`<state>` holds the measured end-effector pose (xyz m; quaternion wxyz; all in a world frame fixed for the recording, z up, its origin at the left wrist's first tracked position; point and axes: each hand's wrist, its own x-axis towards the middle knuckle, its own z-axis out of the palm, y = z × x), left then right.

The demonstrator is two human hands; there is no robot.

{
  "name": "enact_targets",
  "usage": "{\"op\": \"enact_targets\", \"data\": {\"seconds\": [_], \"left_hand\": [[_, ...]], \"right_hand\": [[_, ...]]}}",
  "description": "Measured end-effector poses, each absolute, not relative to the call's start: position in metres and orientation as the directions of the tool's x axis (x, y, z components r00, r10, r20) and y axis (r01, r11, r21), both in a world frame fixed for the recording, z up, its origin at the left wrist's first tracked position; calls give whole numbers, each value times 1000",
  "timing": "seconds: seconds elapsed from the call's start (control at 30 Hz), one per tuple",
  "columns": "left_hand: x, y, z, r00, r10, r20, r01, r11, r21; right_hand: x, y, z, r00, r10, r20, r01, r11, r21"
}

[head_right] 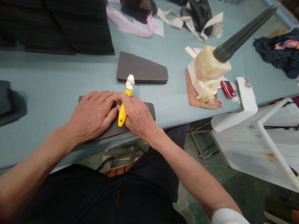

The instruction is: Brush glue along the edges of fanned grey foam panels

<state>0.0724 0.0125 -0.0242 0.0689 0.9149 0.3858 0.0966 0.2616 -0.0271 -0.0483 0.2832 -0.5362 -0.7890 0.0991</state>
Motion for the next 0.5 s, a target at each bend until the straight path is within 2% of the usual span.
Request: {"op": "enact_targets", "data": {"seconds": [0.13, 0.37, 0.5], "left_hand": [[71, 9, -27, 582, 797, 161, 769, -604, 210], [71, 8, -23, 516, 855, 50, 823, -511, 250], [69, 9, -23, 521, 851, 62, 813, -518, 265]], "right_hand": [[261, -28, -49, -257, 901, 349, 784, 406, -470], [262, -28, -44, -223, 923, 312, 802, 356, -479], [260, -29, -44, -214, 924, 318, 807, 351, -475]]}}
